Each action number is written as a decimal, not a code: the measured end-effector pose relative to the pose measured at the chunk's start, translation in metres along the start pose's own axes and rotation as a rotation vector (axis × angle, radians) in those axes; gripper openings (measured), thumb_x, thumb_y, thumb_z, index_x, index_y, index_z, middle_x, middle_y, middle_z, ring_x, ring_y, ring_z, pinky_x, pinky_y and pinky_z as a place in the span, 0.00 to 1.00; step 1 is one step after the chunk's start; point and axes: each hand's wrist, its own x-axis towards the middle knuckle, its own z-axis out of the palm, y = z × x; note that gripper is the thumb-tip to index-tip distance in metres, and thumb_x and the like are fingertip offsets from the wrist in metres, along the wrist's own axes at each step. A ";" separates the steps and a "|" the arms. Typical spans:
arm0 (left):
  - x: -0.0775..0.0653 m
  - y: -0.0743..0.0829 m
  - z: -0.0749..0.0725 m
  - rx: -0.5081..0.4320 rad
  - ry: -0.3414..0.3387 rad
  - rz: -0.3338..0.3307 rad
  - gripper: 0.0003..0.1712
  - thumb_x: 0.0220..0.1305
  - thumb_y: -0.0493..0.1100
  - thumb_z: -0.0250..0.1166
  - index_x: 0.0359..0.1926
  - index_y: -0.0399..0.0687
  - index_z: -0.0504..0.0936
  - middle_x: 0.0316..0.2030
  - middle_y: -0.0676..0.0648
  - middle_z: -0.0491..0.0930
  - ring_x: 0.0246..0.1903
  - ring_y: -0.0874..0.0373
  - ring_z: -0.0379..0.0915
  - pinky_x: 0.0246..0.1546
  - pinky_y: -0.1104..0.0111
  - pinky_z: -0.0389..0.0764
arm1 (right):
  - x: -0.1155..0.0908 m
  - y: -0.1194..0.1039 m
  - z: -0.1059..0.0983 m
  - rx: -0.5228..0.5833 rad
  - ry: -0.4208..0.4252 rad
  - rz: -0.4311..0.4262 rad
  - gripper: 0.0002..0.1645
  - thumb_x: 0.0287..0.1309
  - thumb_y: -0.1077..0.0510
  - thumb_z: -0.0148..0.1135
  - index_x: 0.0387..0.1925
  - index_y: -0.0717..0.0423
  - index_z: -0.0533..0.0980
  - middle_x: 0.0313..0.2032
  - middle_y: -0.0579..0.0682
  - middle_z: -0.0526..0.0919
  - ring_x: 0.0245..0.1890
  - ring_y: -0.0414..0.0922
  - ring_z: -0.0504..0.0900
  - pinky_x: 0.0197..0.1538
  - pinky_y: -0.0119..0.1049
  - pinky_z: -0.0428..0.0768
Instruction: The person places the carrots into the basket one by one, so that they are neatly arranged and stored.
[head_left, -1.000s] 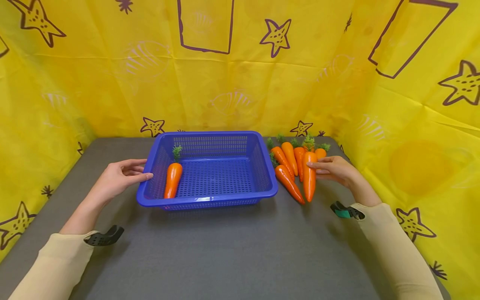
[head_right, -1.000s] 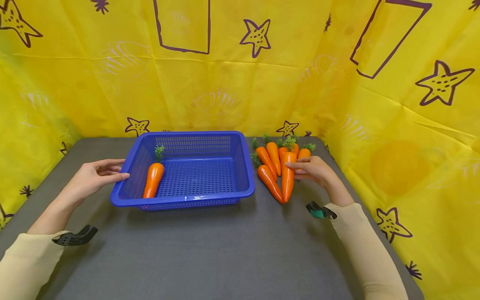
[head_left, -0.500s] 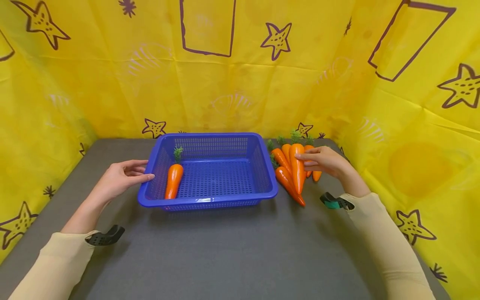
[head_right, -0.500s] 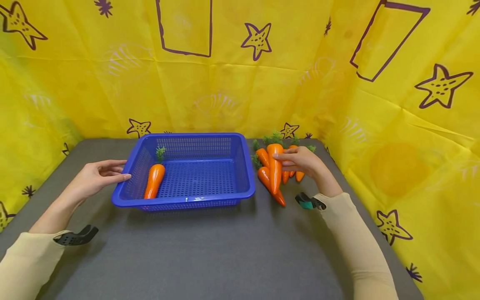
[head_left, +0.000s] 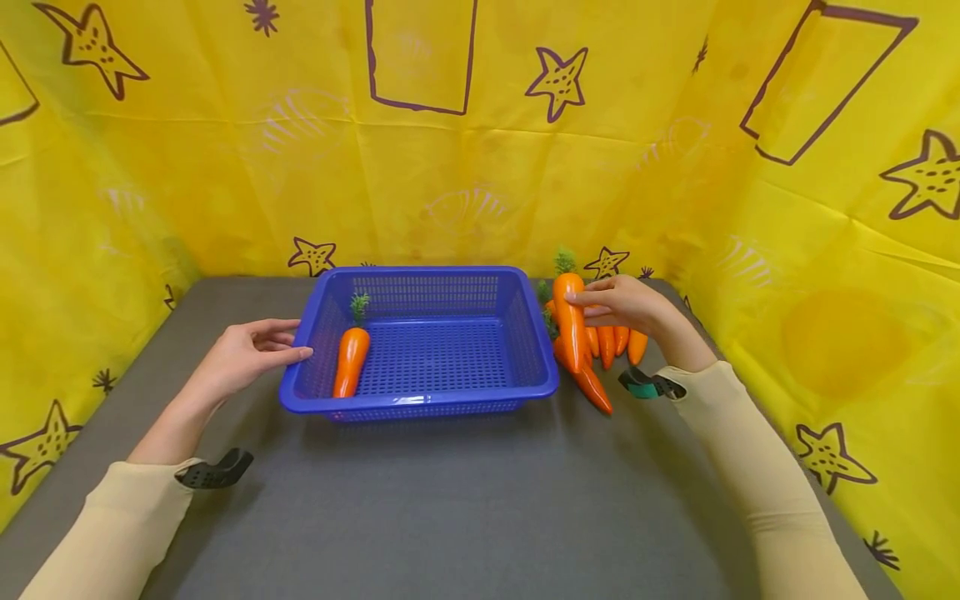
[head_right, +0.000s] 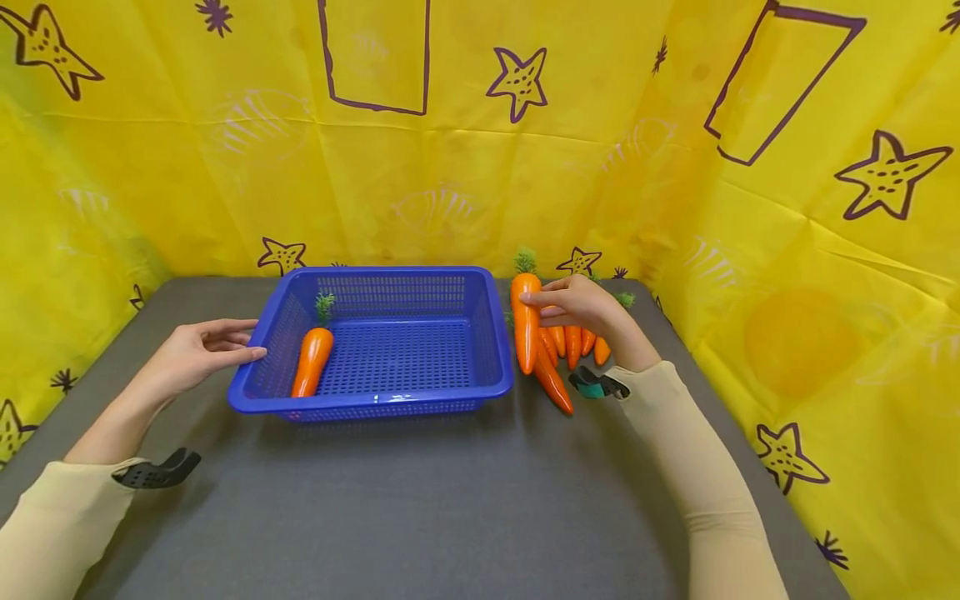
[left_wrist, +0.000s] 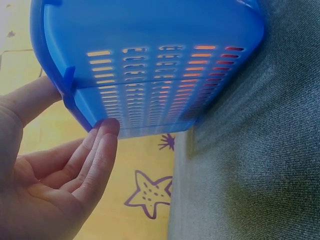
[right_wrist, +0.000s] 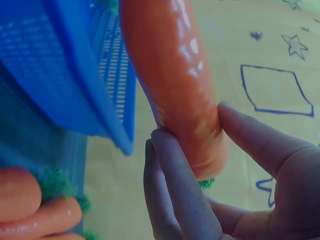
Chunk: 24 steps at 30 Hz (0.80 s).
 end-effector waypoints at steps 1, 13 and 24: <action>0.000 0.000 0.000 -0.001 0.000 0.000 0.44 0.55 0.63 0.65 0.63 0.38 0.69 0.49 0.34 0.78 0.46 0.44 0.77 0.39 0.69 0.82 | 0.001 -0.002 0.001 0.006 -0.008 -0.003 0.42 0.60 0.46 0.61 0.65 0.70 0.61 0.63 0.65 0.68 0.58 0.55 0.76 0.54 0.39 0.79; 0.000 0.000 0.001 0.002 0.005 -0.009 0.45 0.54 0.65 0.65 0.63 0.39 0.69 0.49 0.35 0.78 0.46 0.44 0.77 0.43 0.60 0.83 | 0.018 -0.025 0.020 0.031 -0.019 -0.031 0.38 0.58 0.47 0.64 0.61 0.69 0.67 0.57 0.62 0.76 0.51 0.51 0.81 0.50 0.39 0.81; 0.000 0.000 0.000 -0.007 0.001 -0.013 0.44 0.54 0.64 0.65 0.63 0.39 0.69 0.49 0.35 0.78 0.46 0.45 0.77 0.42 0.65 0.83 | 0.035 -0.049 0.046 0.077 -0.089 -0.041 0.34 0.60 0.51 0.63 0.61 0.68 0.68 0.55 0.62 0.77 0.47 0.49 0.84 0.54 0.44 0.79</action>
